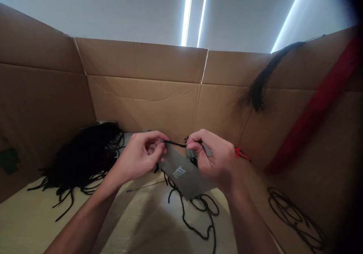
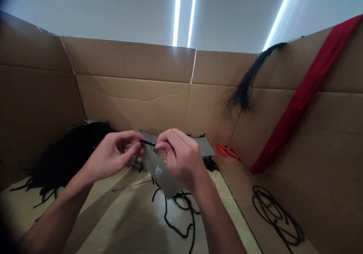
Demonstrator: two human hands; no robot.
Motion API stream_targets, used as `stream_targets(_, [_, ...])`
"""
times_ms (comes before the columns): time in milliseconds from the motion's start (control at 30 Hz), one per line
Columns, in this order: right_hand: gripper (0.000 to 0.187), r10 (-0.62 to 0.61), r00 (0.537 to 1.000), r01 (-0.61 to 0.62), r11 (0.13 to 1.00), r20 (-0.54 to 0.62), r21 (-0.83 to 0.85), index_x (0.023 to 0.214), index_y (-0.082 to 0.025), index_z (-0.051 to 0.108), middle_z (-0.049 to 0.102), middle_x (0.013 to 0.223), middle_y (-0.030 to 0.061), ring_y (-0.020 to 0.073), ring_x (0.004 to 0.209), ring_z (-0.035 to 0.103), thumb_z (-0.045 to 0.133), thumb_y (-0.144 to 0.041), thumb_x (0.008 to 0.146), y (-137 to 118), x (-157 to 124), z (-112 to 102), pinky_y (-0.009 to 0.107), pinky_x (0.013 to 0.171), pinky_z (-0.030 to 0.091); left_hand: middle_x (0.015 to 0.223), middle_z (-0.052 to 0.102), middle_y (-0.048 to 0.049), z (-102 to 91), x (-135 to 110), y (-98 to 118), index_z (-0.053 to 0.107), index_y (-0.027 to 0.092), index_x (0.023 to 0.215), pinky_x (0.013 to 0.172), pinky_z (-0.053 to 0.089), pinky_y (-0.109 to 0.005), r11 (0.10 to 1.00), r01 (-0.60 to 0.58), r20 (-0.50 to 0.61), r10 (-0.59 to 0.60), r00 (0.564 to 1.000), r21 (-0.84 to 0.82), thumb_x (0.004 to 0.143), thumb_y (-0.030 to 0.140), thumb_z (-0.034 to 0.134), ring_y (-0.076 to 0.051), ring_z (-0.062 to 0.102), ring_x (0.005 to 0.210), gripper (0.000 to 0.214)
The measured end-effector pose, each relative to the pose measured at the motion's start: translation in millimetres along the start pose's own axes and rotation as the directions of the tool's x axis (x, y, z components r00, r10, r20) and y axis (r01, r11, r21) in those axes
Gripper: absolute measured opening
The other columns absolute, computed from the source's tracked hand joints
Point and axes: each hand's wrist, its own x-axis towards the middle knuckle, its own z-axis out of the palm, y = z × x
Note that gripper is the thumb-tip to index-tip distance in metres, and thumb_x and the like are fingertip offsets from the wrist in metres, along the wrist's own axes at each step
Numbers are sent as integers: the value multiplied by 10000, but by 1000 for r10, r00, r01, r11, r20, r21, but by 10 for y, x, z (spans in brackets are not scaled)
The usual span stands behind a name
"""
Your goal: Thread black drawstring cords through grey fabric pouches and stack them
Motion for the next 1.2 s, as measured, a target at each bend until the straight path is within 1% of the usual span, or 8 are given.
stream_targets(100, [233, -87, 994, 82, 994, 66, 72, 855, -239, 616, 709, 855, 21, 162, 812, 675, 570, -181, 1077, -20, -13, 56, 279, 779, 559, 702, 724, -26, -9, 36, 13, 703, 155, 934, 434, 536, -223, 979, 83, 26, -80, 996, -189, 950, 400, 688, -154, 670, 525, 246])
stream_targets(233, [229, -113, 982, 97, 989, 151, 107, 866, -227, 612, 699, 953, 49, 175, 917, 670, 561, -114, 1059, -33, -21, 106, 296, 851, 569, 705, 668, 10, 2, 9, 36, 688, 149, 936, 358, 413, -157, 982, 61, 32, -56, 998, -177, 927, 347, 745, -56, 477, 419, 206])
stream_targets(333, [193, -92, 986, 75, 990, 141, 119, 898, -216, 628, 715, 1130, 100, 192, 1069, 698, 578, -103, 1046, -15, -24, 157, 318, 947, 580, 873, 733, -26, 34, -55, 61, 678, 170, 1115, 455, 517, -174, 974, 24, 145, 9, 989, -224, 977, 252, 677, -74, 574, 519, 161])
stream_targets(433, [199, -78, 987, 60, 990, 138, 131, 911, -223, 620, 733, 1188, 111, 208, 1161, 714, 551, -98, 1049, 15, -29, 217, 338, 1002, 584, 920, 706, -27, 67, -97, 78, 643, 192, 1203, 682, 683, -278, 960, 1, 109, 31, 994, -281, 1001, 203, 631, -142, 717, 729, 202])
stream_targets(600, [201, -36, 993, 23, 992, 109, 123, 893, -235, 595, 747, 942, 46, 183, 948, 745, 561, -112, 1048, 51, -34, 267, 278, 829, 588, 881, 640, 9, 58, -75, 71, 666, 174, 1079, 833, 729, -372, 901, 48, 28, -40, 999, -432, 932, 177, 738, -151, 748, 805, 164])
stream_targets(767, [212, -81, 994, 75, 993, 67, 94, 910, -230, 598, 738, 886, 28, 151, 820, 720, 537, -68, 1034, 78, -23, 278, 243, 761, 578, 850, 718, -14, 14, -20, 42, 687, 145, 949, 790, 719, -332, 843, 110, 60, -92, 994, -526, 859, 255, 867, -160, 762, 810, 230])
stream_targets(967, [211, -191, 982, 191, 979, -12, 70, 940, -213, 621, 753, 941, 53, 159, 926, 740, 552, -34, 1026, 58, -27, 275, 248, 849, 594, 839, 789, -45, 9, -33, 97, 755, 121, 902, 730, 644, -213, 847, 137, 91, -106, 990, -513, 754, 271, 965, -136, 766, 734, 298])
stream_targets(1200, [206, -5, 1000, 4, 994, 12, 112, 912, -232, 607, 722, 775, -31, 94, 673, 714, 549, -65, 1018, 63, -57, 247, 172, 644, 545, 781, 799, -33, 25, -62, 144, 796, 136, 887, 675, 581, -179, 852, 195, 123, -154, 980, -485, 695, 197, 980, -126, 744, 705, 272])
